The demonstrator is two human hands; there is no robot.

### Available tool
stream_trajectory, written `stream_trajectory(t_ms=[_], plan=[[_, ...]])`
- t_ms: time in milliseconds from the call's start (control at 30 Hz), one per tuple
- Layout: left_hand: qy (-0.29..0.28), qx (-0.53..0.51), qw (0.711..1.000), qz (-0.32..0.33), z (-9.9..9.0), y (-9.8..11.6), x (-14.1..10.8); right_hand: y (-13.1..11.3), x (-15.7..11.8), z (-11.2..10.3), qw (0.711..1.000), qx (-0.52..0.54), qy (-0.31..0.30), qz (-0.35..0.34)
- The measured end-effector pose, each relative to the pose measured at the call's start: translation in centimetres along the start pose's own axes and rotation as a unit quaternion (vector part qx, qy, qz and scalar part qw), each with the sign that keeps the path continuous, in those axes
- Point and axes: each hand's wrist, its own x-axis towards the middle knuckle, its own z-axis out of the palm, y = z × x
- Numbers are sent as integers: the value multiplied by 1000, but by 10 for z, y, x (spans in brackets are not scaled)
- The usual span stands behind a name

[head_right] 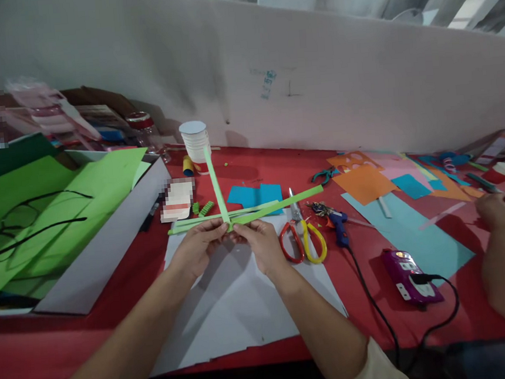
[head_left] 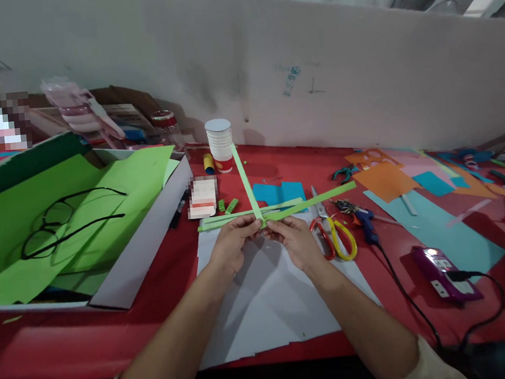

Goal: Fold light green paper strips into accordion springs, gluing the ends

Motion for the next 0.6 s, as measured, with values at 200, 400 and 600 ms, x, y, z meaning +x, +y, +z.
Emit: stream_trajectory(t_ms=[200, 400, 600], plan=[[-65, 34, 997, -34, -4, 8, -4, -4, 0, -4, 999, -39, -18, -3], [-34, 39, 998, 33, 1, 4, -7, -6, 1, -5, 999, -28, -31, 11], [63, 37, 992, 103, 9, -12, -5, 2, 1, -2, 995, -86, -17, -50]])
